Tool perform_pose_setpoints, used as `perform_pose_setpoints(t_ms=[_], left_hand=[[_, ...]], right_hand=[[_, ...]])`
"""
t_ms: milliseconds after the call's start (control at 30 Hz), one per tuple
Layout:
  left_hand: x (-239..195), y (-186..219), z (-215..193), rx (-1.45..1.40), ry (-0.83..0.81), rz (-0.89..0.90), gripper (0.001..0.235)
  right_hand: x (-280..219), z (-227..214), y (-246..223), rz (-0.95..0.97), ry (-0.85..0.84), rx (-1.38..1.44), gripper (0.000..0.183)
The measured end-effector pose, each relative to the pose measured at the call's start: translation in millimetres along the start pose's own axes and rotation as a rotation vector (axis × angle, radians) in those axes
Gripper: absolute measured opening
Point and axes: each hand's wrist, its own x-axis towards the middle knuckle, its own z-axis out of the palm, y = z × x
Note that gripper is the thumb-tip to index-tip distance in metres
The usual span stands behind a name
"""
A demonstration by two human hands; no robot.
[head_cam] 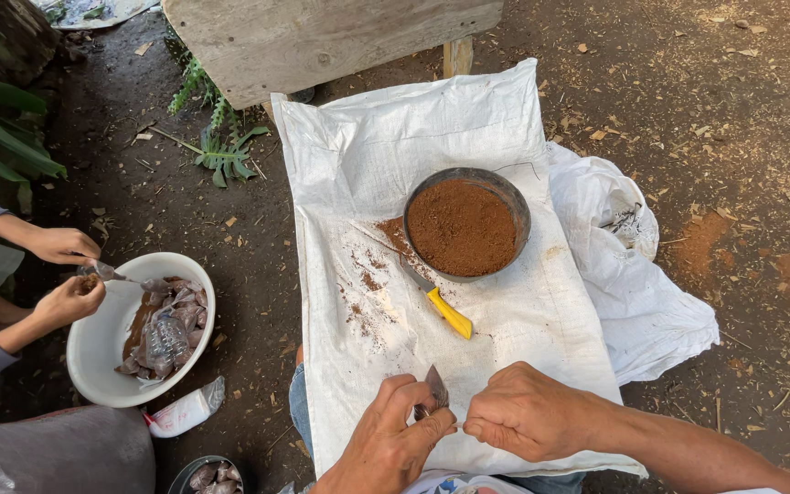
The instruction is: The person fills small plastic bags with soil from a bowl by hand and using a small spoon, then seals the bags.
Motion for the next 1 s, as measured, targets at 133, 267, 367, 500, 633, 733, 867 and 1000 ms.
perform_pose_setpoints(t_ms=[133, 267, 367, 500, 633, 733, 867, 1000], left_hand=[[2.7, -7.6, 6.7, 0.273, 0.179, 0.094, 0.044], [19.2, -9.5, 12.0, 0.258, 0.364, 0.123, 0.045], [31.2, -8.1, 19.0, 0.151, 0.476, 0.162, 0.042], [34.5, -7.7, 30.0, -0.002, 0.492, 0.139, 0.042], [29.7, -9.7, 30.6, -0.588, 0.293, -0.121, 0.018], [29.0, -13.0, 16.7, -0.732, 0.084, -0.066, 0.012], [24.1, -6.7, -6.7, -0.42, -0.146, 0.092, 0.011], [17.5, 2.6, -14.2, -0.177, -0.086, 0.168, 0.014]], right_hand=[[-3.4, 9.6, -11.2, 0.116, 0.087, 0.229, 0.022], [-4.8, 31.4, -8.8, 0.198, 0.173, 0.258, 0.023], [-14.2, 62.1, 0.3, 0.189, 0.316, 0.361, 0.026], [-31.0, 116.6, 23.0, 0.292, 0.391, 0.591, 0.03], [-28.5, 141.6, 44.6, 0.348, 0.468, 1.017, 0.028], [-19.7, 118.9, 57.9, 0.334, 0.376, 0.916, 0.021], [-8.0, 63.1, 69.1, 0.168, 0.026, 0.81, 0.014], [7.0, 30.9, 59.6, -0.016, 0.089, 0.497, 0.006]])
